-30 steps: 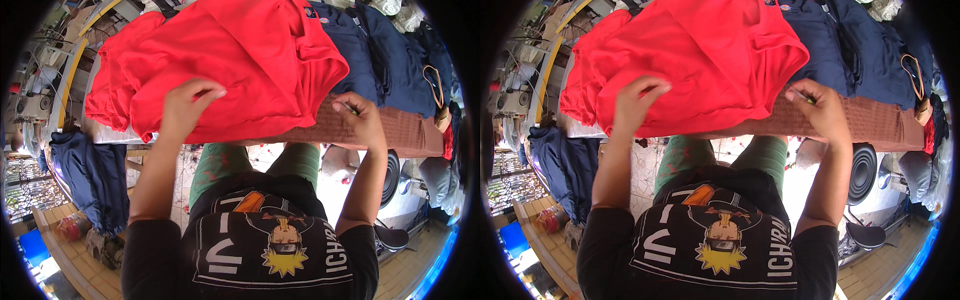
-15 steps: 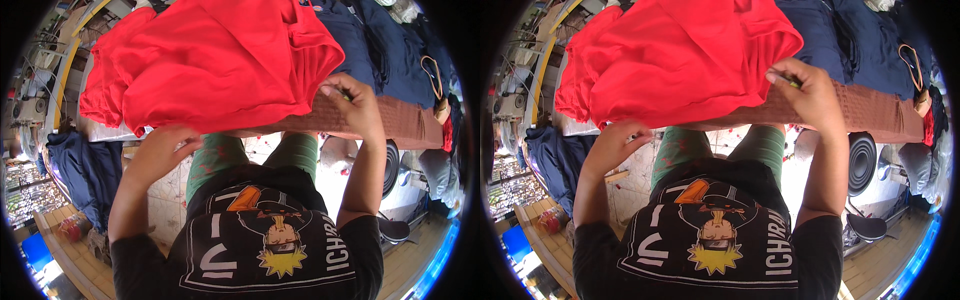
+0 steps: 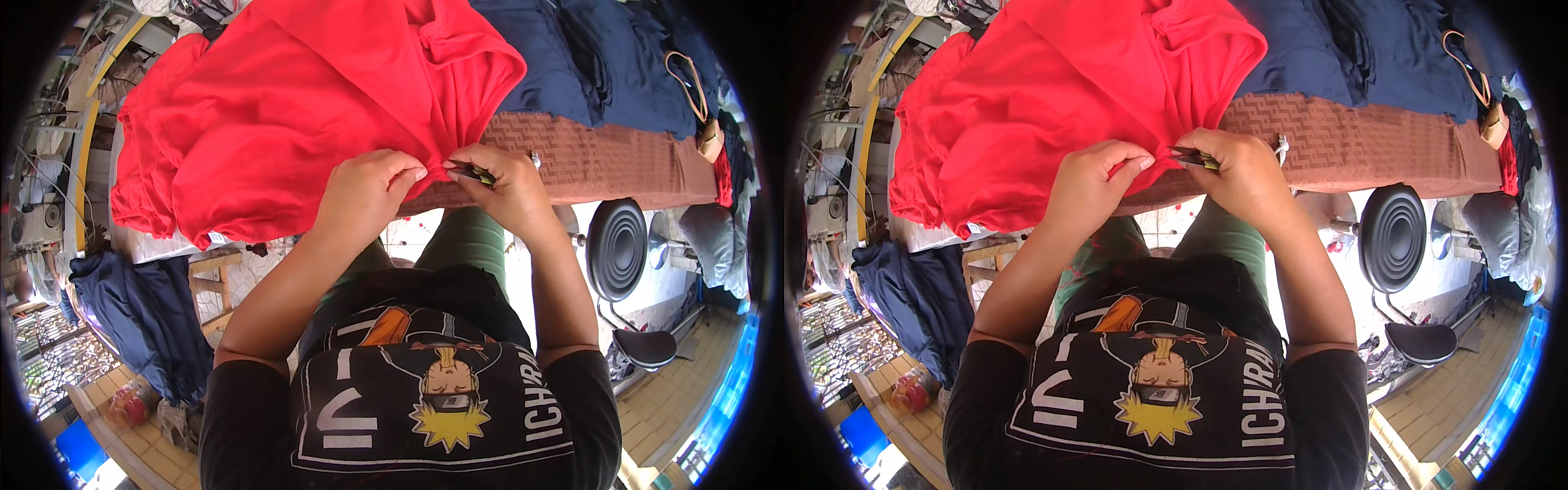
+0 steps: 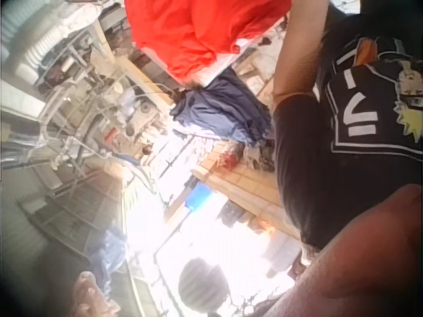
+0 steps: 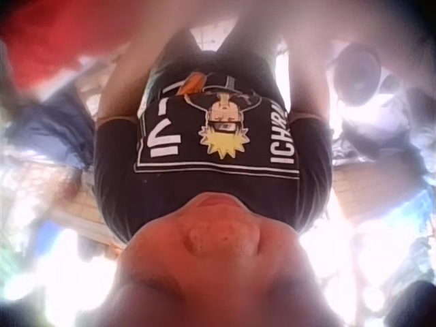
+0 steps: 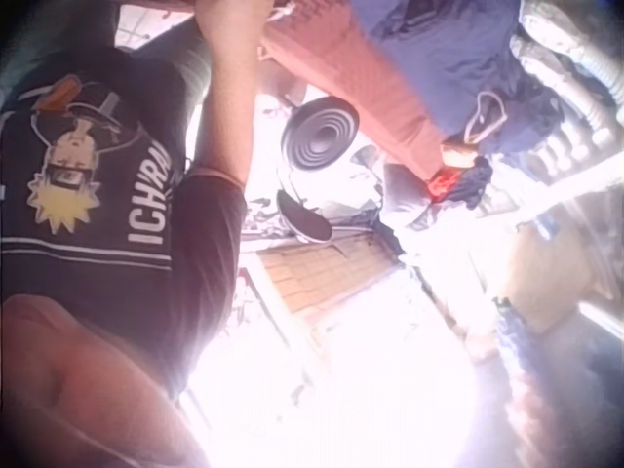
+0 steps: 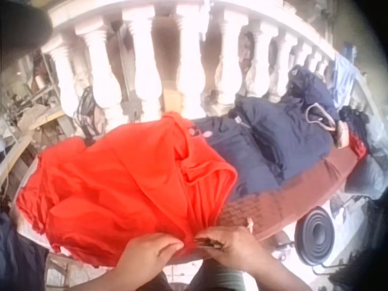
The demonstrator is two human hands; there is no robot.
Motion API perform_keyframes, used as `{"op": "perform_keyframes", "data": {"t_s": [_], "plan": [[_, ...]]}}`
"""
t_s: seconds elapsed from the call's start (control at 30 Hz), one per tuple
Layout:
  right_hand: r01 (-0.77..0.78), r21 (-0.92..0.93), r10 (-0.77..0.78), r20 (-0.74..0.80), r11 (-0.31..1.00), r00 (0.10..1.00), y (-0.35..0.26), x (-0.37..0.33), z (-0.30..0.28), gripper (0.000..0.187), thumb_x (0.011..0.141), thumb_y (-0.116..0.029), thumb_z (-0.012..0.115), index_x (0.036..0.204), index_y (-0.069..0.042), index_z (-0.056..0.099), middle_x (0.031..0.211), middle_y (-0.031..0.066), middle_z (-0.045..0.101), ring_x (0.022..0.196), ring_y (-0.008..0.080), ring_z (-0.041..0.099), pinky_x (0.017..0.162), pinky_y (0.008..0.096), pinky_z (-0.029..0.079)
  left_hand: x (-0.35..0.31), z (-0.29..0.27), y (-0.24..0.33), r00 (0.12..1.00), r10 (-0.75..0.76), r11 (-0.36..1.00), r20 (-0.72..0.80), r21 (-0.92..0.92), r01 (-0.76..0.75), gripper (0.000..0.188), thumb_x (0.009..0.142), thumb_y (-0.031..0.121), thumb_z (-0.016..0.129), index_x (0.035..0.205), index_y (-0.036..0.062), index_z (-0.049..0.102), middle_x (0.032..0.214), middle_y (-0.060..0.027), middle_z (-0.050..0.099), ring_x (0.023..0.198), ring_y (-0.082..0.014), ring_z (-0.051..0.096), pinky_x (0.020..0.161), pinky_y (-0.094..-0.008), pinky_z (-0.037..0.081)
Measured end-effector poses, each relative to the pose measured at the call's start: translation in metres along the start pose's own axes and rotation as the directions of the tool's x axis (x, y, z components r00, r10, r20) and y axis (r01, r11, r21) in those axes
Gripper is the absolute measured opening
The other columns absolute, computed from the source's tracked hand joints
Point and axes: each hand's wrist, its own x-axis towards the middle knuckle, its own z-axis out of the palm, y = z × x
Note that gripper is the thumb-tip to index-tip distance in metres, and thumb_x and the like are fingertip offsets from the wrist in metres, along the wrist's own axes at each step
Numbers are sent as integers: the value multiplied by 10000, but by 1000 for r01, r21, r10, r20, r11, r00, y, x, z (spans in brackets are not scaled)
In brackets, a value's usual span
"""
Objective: The person trims and removes loose threads from several t-shirts using a small pair of shears, handling red and navy blue garments on a work table.
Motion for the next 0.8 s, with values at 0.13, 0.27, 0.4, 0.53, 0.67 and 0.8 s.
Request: {"op": "perform_keyframes", "data": {"t_s": [0.13,0.27,0.4,0.53,0.67,0.8], "plan": [[26,23,-25,-30,999,999,-2,-1,4,211,798,-83,710,1004,-59,670,851,121,684,721,283,667,654,350,519,-1,1,1,991,-122,958,50,-256,131,119,919,124,636,944,15,676,876,-73,710,784,-135,683,722,-263,531],[-63,4,63,24,998,998,-24,1,-5,215,805,-128,716,998,-62,647,823,115,667,714,290,659,638,367,516,1,5,-1,985,-169,876,42,-451,170,135,946,99,602,991,-19,646,887,-72,715,825,-113,679,773,-248,541],[58,-12,-59,-101,998,993,-15,-1,1,229,807,-194,727,976,-77,626,841,95,644,710,290,648,629,378,510,4,3,3,984,-174,890,47,-420,178,129,949,99,598,990,-13,647,882,-66,711,826,-118,679,773,-251,539],[66,-122,-71,-32,990,997,-18,2,-4,196,810,-196,716,942,-83,623,874,92,637,730,305,643,629,398,507,2,4,2,987,-159,910,33,-383,159,134,949,108,603,977,-11,659,876,-71,707,818,-122,676,776,-250,531],[75,-300,-78,0,951,997,-25,3,-4,174,811,-177,706,934,-86,623,887,95,637,747,317,642,626,405,509,-1,-8,8,987,115,969,-110,-208,-136,144,925,121,635,907,-12,687,850,-105,695,850,-178,671,790,-299,527],[61,-290,-92,-93,955,991,-26,2,-18,168,815,-176,705,927,-76,631,878,102,636,739,310,648,628,394,515,-1,-97,19,750,610,712,256,-591,-378,158,885,162,677,863,7,696,952,-101,679,903,-233,647,788,-324,505]]}}
